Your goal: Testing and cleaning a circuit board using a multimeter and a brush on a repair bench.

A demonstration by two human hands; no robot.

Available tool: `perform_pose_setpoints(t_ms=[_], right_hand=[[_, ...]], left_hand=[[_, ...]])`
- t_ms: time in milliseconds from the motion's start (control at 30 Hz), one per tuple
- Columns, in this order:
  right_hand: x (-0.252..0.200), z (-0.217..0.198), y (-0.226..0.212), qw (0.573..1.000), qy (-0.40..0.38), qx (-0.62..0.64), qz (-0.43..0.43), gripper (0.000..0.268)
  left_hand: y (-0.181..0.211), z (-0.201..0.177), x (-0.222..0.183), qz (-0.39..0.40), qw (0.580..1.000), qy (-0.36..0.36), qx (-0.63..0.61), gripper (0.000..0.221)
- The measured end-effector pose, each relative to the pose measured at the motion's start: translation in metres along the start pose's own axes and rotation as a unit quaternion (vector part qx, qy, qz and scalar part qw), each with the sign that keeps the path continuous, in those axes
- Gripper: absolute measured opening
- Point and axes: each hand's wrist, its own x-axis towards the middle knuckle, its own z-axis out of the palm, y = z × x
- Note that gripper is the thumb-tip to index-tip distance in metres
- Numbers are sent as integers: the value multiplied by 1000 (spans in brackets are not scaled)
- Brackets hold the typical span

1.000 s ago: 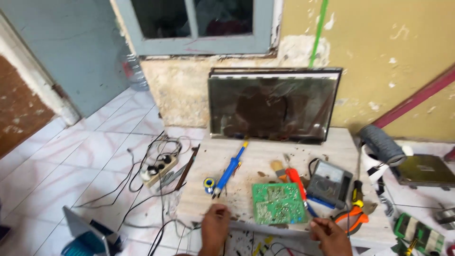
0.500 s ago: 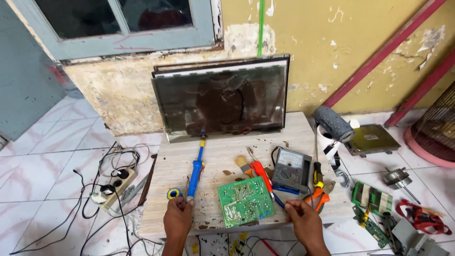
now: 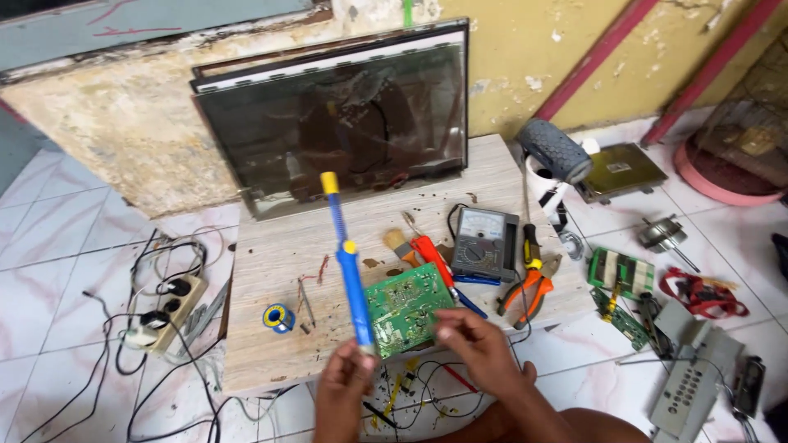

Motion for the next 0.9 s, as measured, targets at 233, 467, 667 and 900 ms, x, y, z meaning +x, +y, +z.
perform_pose_setpoints(t_ms=[233,467,667,900], right_hand=[[-7,17,-9,983,-22,172,62,40],[11,-54,-6,973,216,0,77,47],[19,-81,1,896,298,-286,164,55],[19,-64,0,873,267,-366,182,68]], left_hand=[[-71,50,-15,33,992,-119,34,51],[16,33,-6,32,977,-25,211,38],[-2,-2,29,21,987,34,155,55],[-3,5,26,-20,996,-49,74,56]])
